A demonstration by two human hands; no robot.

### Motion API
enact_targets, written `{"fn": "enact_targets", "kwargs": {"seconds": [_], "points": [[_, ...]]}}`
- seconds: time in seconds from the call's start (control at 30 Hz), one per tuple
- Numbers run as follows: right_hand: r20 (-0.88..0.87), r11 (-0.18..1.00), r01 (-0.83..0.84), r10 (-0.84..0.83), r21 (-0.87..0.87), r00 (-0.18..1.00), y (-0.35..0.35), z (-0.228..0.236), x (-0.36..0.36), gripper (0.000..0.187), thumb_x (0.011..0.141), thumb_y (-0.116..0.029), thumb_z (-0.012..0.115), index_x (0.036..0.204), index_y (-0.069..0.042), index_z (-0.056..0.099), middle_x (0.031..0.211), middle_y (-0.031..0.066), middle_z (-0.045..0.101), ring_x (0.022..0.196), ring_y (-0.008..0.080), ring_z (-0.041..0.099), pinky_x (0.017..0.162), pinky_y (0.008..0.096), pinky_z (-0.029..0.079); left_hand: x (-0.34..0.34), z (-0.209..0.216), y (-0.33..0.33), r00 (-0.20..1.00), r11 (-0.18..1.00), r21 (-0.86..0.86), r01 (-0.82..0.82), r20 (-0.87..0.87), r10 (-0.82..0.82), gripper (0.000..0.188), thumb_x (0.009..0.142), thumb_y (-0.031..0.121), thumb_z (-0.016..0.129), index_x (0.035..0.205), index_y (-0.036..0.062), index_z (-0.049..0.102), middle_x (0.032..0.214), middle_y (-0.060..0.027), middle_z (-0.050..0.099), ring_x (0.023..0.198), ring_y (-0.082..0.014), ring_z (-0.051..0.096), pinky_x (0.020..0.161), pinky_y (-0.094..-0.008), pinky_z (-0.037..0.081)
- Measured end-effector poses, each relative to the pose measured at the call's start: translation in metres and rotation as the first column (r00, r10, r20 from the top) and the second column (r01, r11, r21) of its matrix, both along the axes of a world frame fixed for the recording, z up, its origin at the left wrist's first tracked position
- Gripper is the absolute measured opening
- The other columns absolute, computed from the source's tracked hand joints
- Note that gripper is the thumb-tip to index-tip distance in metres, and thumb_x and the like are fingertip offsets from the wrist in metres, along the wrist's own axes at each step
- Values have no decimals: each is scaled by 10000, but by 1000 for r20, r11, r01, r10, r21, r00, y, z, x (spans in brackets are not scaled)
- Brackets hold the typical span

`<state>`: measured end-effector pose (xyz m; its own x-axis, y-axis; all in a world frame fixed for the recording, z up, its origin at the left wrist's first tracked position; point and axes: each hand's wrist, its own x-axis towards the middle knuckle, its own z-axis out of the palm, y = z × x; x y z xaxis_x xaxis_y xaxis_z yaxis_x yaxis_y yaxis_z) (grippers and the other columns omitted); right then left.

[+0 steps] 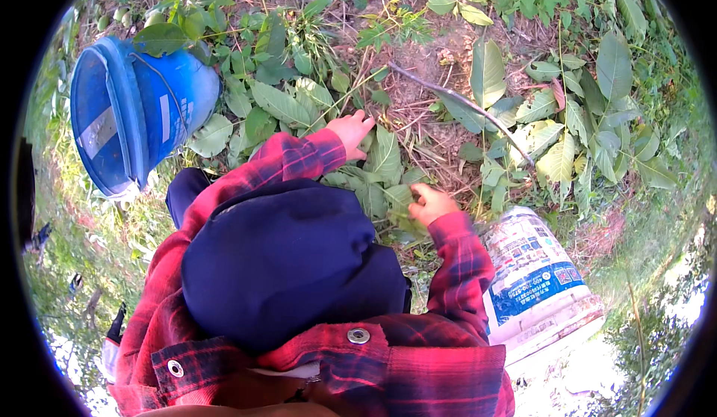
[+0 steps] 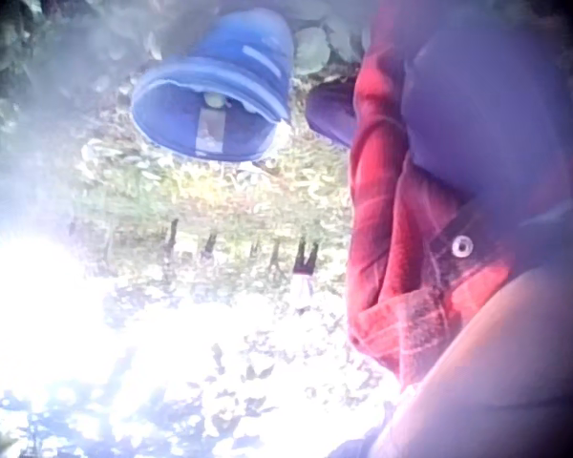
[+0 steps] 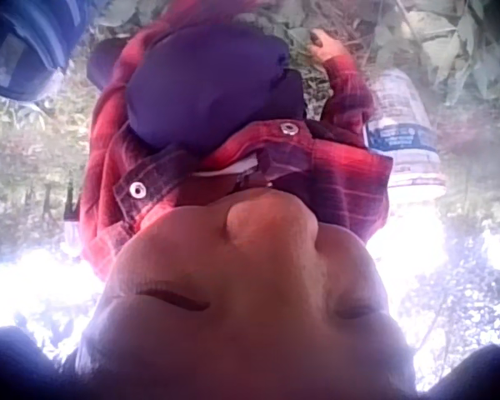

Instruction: The person picks green walnuts from the ground and from branches, placing them into a blue bucket.

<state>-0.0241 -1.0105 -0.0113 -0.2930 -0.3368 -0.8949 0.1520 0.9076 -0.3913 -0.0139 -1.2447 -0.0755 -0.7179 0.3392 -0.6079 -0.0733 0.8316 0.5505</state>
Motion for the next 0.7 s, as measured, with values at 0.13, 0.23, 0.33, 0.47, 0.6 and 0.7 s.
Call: {"fn": "enact_targets", "kwargs": {"seconds": [0.13, 0.23, 0.33, 0.47, 0.6, 0.7], "points": [[-456, 976, 207, -212, -63, 864, -8, -1, -47, 398, 696, -212, 523, 1069, -101, 442, 768, 108, 578, 715, 234, 554, 653, 301, 422, 25, -10, 6, 810, 973, -57, 224, -545, -218, 391, 554, 89, 535, 937, 91, 460, 900, -117, 437, 734, -237, 503, 595, -315, 432], [-659, 964, 256, -234, -65, 715, -22, 4, -76, 340, 709, -217, 529, 1024, -98, 483, 760, 91, 578, 660, 202, 540, 621, 284, 417, 32, -8, 14, 893, 988, -69, 140, -421, -156, 439, 555, 110, 569, 977, 89, 449, 925, -136, 447, 750, -263, 514, 598, -337, 432], [-678, 923, 255, -384, -288, 626, -28, -1, -88, 288, 718, -196, 532, 984, -85, 510, 735, 70, 573, 644, 159, 530, 605, 274, 415, 15, 5, 12, 999, 999, -44, 7, 43, -5, 490, 547, 137, 595, 1007, 86, 437, 883, -148, 479, 765, -289, 518, 625, -359, 427], [-50, 467, 552, -792, -691, 609, -55, -13, -91, 212, 771, -180, 493, 955, -73, 500, 768, 96, 547, 676, 162, 529, 560, 277, 438, 20, -15, 2, 929, 907, 243, -343, -51, 365, 562, 512, 139, 662, 1018, 68, 427, 851, -140, 515, 808, -287, 519, 707, -354, 416], [802, -11, 944, -530, -330, 274, -96, 5, -84, 359, 794, -393, 391, 972, -88, 455, 775, 104, 524, 699, 279, 512, 500, 351, 437, 18, 31, -37, 525, 75, 746, -662, 390, 756, 455, 654, 102, 640, 1039, 82, 399, 904, -70, 494, 840, -171, 512, 718, -328, 446], [841, 55, 910, -363, -412, 402, -124, 7, -81, 400, 806, -373, 380, 1094, -96, 373, 914, 137, 488, 800, 297, 504, 574, 372, 465, 25, 70, -70, 562, -431, 690, -582, 724, 400, 527, 703, 272, 591, 1119, 83, 328, 965, -132, 470, 845, -251, 514, 734, -423, 443]]}}
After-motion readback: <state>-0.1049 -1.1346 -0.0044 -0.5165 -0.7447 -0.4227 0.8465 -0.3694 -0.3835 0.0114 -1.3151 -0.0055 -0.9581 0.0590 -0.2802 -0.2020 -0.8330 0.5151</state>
